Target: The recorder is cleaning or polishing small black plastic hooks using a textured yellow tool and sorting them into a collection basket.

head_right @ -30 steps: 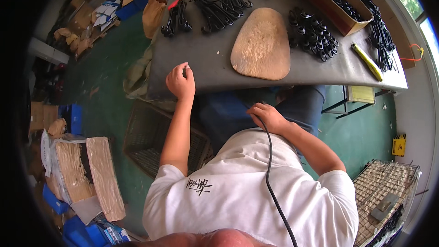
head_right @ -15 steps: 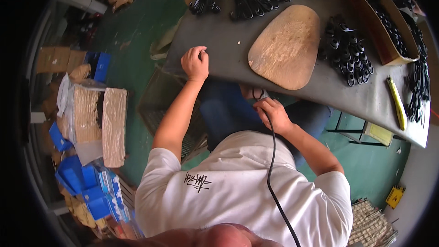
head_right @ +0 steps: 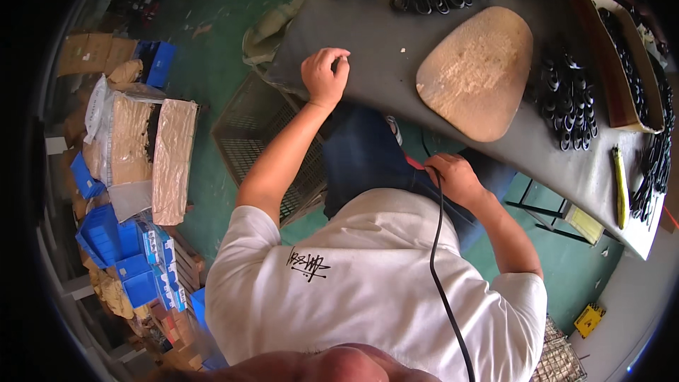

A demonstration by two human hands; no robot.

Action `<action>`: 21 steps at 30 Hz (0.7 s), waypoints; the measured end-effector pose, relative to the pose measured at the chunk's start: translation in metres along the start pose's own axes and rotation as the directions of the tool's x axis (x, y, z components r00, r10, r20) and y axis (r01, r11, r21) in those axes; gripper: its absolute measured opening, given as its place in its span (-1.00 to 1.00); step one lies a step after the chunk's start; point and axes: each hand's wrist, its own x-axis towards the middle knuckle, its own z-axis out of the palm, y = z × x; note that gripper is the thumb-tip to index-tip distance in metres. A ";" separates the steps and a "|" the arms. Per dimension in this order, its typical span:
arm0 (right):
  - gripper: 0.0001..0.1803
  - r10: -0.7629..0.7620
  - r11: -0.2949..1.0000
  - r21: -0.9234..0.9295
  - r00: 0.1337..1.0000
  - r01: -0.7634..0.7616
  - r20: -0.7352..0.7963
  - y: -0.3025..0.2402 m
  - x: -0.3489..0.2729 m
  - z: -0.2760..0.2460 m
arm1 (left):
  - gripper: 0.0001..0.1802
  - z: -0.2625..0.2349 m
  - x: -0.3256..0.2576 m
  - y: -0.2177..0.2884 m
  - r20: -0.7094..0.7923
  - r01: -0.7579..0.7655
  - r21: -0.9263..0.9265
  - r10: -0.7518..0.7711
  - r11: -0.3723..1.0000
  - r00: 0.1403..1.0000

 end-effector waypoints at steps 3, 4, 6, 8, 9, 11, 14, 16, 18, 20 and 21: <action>-0.92 0.032 0.999 0.012 0.998 -0.033 0.057 -0.008 0.003 -0.003 | -0.89 -0.010 -0.006 0.011 0.011 -0.056 -0.174 0.059 0.983 0.998; -0.93 0.071 0.997 0.019 0.990 -0.074 0.118 -0.011 0.002 -0.005 | -0.86 -0.015 -0.009 0.015 0.022 -0.084 -0.251 0.092 0.964 0.996; -0.90 0.054 0.998 0.016 0.989 -0.057 0.139 -0.014 -0.003 -0.008 | -0.80 -0.025 -0.019 0.030 0.063 -0.134 -0.380 0.170 0.915 0.983; -0.85 0.063 0.987 0.141 0.991 -0.079 0.115 -0.020 -0.008 -0.010 | -0.76 -0.032 -0.047 0.041 0.075 -0.111 -0.496 0.170 0.861 0.983; -0.79 0.039 0.982 0.182 0.999 -0.045 0.034 -0.022 -0.010 -0.007 | -0.75 -0.035 -0.063 0.045 0.097 -0.091 -0.528 0.167 0.844 0.981; -0.77 0.092 0.987 0.134 0.996 -0.091 0.002 -0.039 -0.006 -0.013 | -0.71 -0.044 -0.095 0.049 0.108 -0.059 -0.548 0.141 0.834 0.984; -0.70 0.010 1.000 0.010 0.993 -0.009 -0.120 -0.057 -0.003 -0.019 | -0.71 -0.063 -0.146 0.027 0.170 0.163 -0.460 -0.094 0.873 0.981; -0.73 -0.156 0.978 -0.159 0.981 0.137 -0.115 -0.062 0.012 -0.019 | -0.72 -0.075 -0.195 0.007 0.187 0.508 -0.277 -0.473 0.816 0.861; -0.76 -0.173 0.965 -0.217 0.980 0.149 -0.094 -0.068 0.016 -0.018 | -0.81 -0.085 -0.249 -0.020 0.238 0.696 -0.229 -0.654 0.681 0.718; -0.78 -0.177 0.955 -0.250 0.983 0.161 -0.043 -0.066 0.013 -0.020 | -0.71 -0.086 -0.316 -0.035 0.382 0.881 0.061 -0.827 0.468 0.413; -0.74 -0.161 0.951 -0.269 0.987 0.152 -0.011 -0.063 0.007 -0.024 | -0.61 -0.082 -0.360 -0.044 0.498 0.882 0.218 -0.825 0.417 0.266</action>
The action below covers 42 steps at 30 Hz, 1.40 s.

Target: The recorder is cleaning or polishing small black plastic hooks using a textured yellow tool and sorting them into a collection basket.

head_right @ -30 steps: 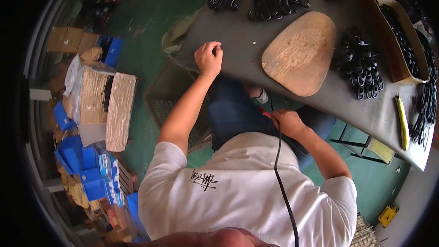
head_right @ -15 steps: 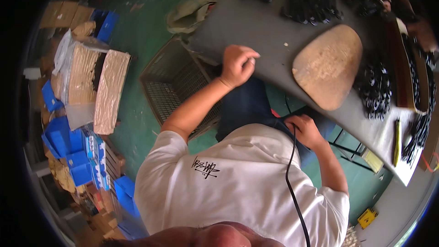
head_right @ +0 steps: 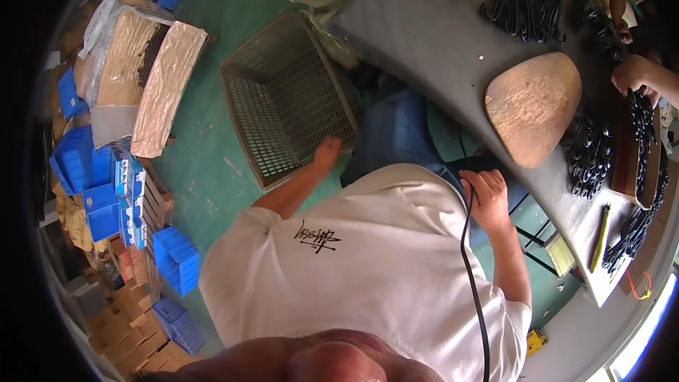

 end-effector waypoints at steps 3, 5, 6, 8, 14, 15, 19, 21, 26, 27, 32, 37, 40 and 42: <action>-0.63 -0.005 1.000 0.027 0.990 0.001 0.142 -0.001 0.001 -0.019 | -0.51 0.031 -0.034 -0.069 0.356 0.033 0.177 -0.095 0.984 0.929; -0.53 -0.005 0.999 0.036 0.984 -0.002 0.180 0.001 0.001 -0.031 | -0.50 0.037 -0.033 -0.055 0.349 0.031 0.134 -0.076 0.991 0.934; -0.52 -0.021 1.000 0.007 0.993 0.021 0.115 0.006 0.005 -0.037 | -0.50 0.037 -0.023 -0.046 0.338 0.032 0.103 -0.065 0.994 0.939; -0.52 -0.058 0.998 -0.028 0.998 0.059 0.036 0.017 0.022 -0.046 | -0.50 0.032 -0.004 -0.027 0.307 0.043 0.046 -0.055 0.998 0.950; -0.47 -0.303 0.924 -0.212 0.947 0.319 0.107 0.032 0.115 -0.022 | -0.50 0.010 0.016 0.029 0.272 0.122 -0.069 -0.099 0.990 0.957; -0.40 -0.303 0.904 -0.264 0.939 0.337 0.163 0.037 0.129 -0.008 | -0.50 0.009 0.021 0.043 0.270 0.138 -0.091 -0.109 0.986 0.957; -0.18 -0.224 0.885 -0.354 0.943 0.303 0.247 0.056 0.170 0.033 | -0.49 0.010 0.062 0.092 0.255 0.211 -0.186 -0.161 0.960 0.954; -0.08 -0.177 0.888 -0.352 0.926 0.297 0.334 0.053 0.180 0.041 | -0.49 0.003 0.088 0.116 0.246 0.249 -0.238 -0.190 0.939 0.950; -0.13 -0.123 0.948 -0.230 0.920 0.220 0.372 0.050 0.175 0.041 | -0.48 0.004 0.116 0.153 0.286 0.373 -0.379 -0.277 0.847 0.917; -0.13 -0.139 0.944 -0.229 0.917 0.237 0.375 0.051 0.176 0.044 | -0.47 -0.003 0.125 0.159 0.279 0.386 -0.411 -0.289 0.826 0.916; -0.11 -0.126 0.955 -0.204 0.916 0.217 0.382 0.055 0.168 0.044 | -0.46 -0.002 0.130 0.144 0.259 0.445 -0.596 -0.365 0.668 0.894; -0.07 -0.122 0.948 -0.228 0.916 0.222 0.383 0.054 0.172 0.051 | -0.45 0.014 0.103 0.099 0.228 0.446 -0.764 -0.452 0.466 0.862; -0.05 -0.129 0.941 -0.250 0.927 0.226 0.353 0.050 0.172 0.042 | -0.44 0.045 0.046 0.049 0.247 0.453 -0.836 -0.524 0.311 0.815; -0.05 -0.135 0.934 -0.275 0.938 0.229 0.320 0.052 0.176 0.046 | -0.43 0.060 0.022 0.021 0.260 0.436 -0.873 -0.549 0.218 0.795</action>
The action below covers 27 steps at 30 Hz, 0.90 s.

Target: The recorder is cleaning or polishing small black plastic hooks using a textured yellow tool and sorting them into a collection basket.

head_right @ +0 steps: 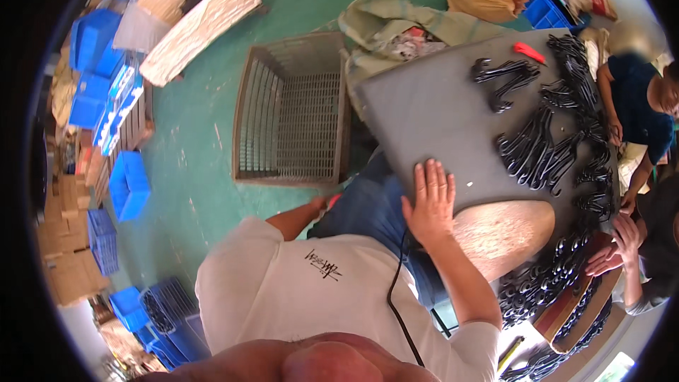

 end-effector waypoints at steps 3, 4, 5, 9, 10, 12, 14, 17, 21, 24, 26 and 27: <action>-0.07 -0.010 1.000 -0.008 0.996 0.009 -0.086 -0.001 0.006 0.007 | -0.39 -0.044 0.034 -0.048 0.059 0.031 -0.243 -0.017 0.970 0.998; -0.08 -0.021 0.999 -0.028 0.992 0.018 -0.122 0.001 0.006 0.009 | -0.36 -0.041 0.035 -0.042 0.146 0.055 -0.391 0.003 0.919 0.989; -0.08 -0.031 0.999 -0.049 0.987 0.024 -0.159 0.001 0.002 0.010 | -0.36 -0.037 0.031 -0.043 0.157 0.064 -0.393 -0.002 0.917 0.988; -0.09 -0.017 0.998 -0.064 0.985 0.006 -0.171 0.001 -0.001 0.011 | -0.42 -0.014 0.044 -0.028 -0.038 0.085 -0.574 -0.130 0.814 0.991; -0.10 -0.028 0.997 -0.079 0.984 0.014 -0.175 -0.002 0.001 0.009 | -0.43 -0.016 0.053 -0.030 -0.131 0.018 -0.589 -0.118 0.808 0.984; -0.10 -0.024 0.996 -0.084 0.986 0.010 -0.164 -0.004 -0.001 0.006 | -0.45 -0.013 0.073 -0.029 -0.128 0.013 -0.617 -0.116 0.787 0.985; -0.11 -0.004 0.996 -0.084 0.988 -0.009 -0.155 -0.005 0.000 0.001 | -0.47 -0.008 0.089 -0.018 -0.124 0.012 -0.632 -0.116 0.775 0.985; -0.12 -0.012 0.997 -0.076 0.983 -0.002 -0.183 -0.011 -0.004 -0.001 | -0.46 -0.006 0.104 0.006 -0.030 0.079 -0.598 -0.121 0.798 0.992; -0.12 0.022 0.997 -0.075 0.985 -0.035 -0.169 -0.004 -0.007 0.004 | -0.31 0.027 0.085 0.050 0.071 0.058 -0.539 -0.023 0.840 0.997; -0.12 0.017 0.997 -0.069 0.984 -0.030 -0.176 -0.003 -0.009 0.007 | -0.21 0.044 0.073 0.066 0.189 0.027 -0.289 0.029 0.957 0.981; -0.13 0.003 0.997 -0.070 0.979 -0.017 -0.202 -0.005 -0.010 0.004 | -0.17 0.050 0.077 0.071 0.218 0.008 -0.133 0.021 0.991 0.976; -0.13 0.006 0.997 -0.069 0.976 -0.022 -0.217 -0.005 -0.008 0.001 | -0.17 0.053 0.082 0.074 0.249 -0.050 0.113 0.020 0.992 0.968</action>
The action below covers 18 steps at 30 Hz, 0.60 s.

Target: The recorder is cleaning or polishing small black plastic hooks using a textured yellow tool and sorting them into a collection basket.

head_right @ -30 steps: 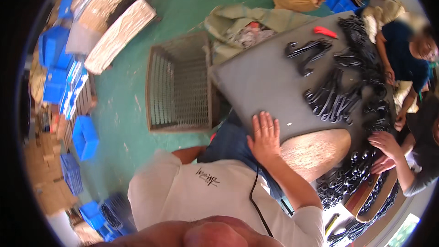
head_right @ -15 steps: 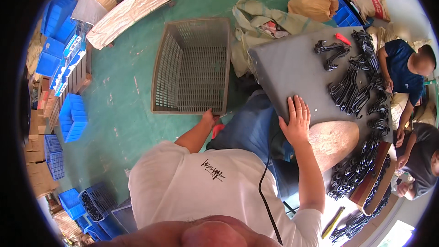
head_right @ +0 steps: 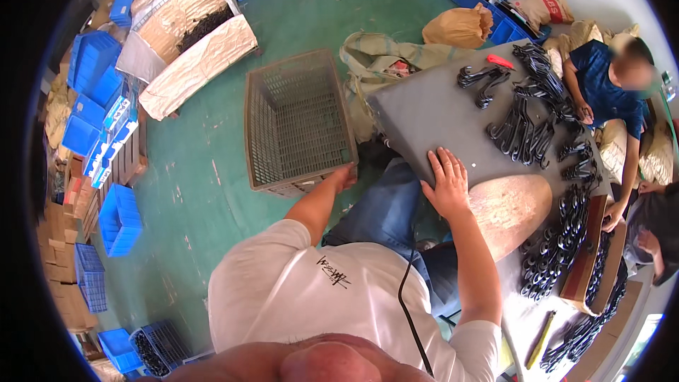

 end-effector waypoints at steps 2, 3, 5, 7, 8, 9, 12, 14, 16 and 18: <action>-0.17 -0.031 0.998 0.047 0.999 0.032 -0.023 -0.008 0.007 -0.008 | -0.20 -0.009 0.011 0.009 0.000 -0.037 0.198 0.038 0.980 0.999; -0.19 -0.067 0.996 0.057 0.997 0.069 -0.033 -0.017 0.012 -0.011 | -0.24 -0.013 0.014 0.015 -0.012 -0.071 0.154 0.074 0.986 0.997; -0.23 0.056 0.997 0.055 0.998 -0.055 -0.013 0.009 -0.005 0.003 | -0.21 0.055 -0.036 0.037 0.049 -0.146 0.248 0.138 0.958 0.989; -0.23 0.017 0.997 0.076 0.998 -0.013 -0.054 0.009 0.001 0.009 | -0.25 0.055 -0.062 0.075 0.089 -0.418 0.432 0.424 0.799 0.901; -0.23 -0.036 0.996 0.074 0.995 0.043 -0.094 0.005 0.006 0.012 | -0.38 0.050 -0.071 0.094 0.113 -0.530 0.424 0.538 0.734 0.836; -0.21 -0.020 0.998 0.060 0.994 0.026 -0.107 0.010 0.003 0.021 | -0.45 0.057 -0.085 0.107 0.213 -0.662 0.350 0.632 0.663 0.745; -0.18 -0.001 0.999 0.050 0.986 0.009 -0.166 0.022 -0.001 0.040 | -0.49 0.090 -0.143 0.128 0.325 -0.716 0.475 0.655 0.511 0.682; -0.18 0.011 0.999 0.042 0.985 -0.004 -0.171 0.024 -0.004 0.041 | -0.50 0.105 -0.168 0.128 0.433 -0.659 0.618 0.515 0.428 0.740; -0.17 0.006 0.999 0.046 0.984 0.002 -0.176 0.018 -0.002 0.043 | -0.51 0.118 -0.176 0.124 0.470 -0.656 0.667 0.485 0.352 0.738; -0.17 -0.009 1.000 0.013 0.988 0.012 -0.155 0.015 0.001 0.044 | -0.52 0.128 -0.179 0.121 0.494 -0.649 0.707 0.461 0.281 0.737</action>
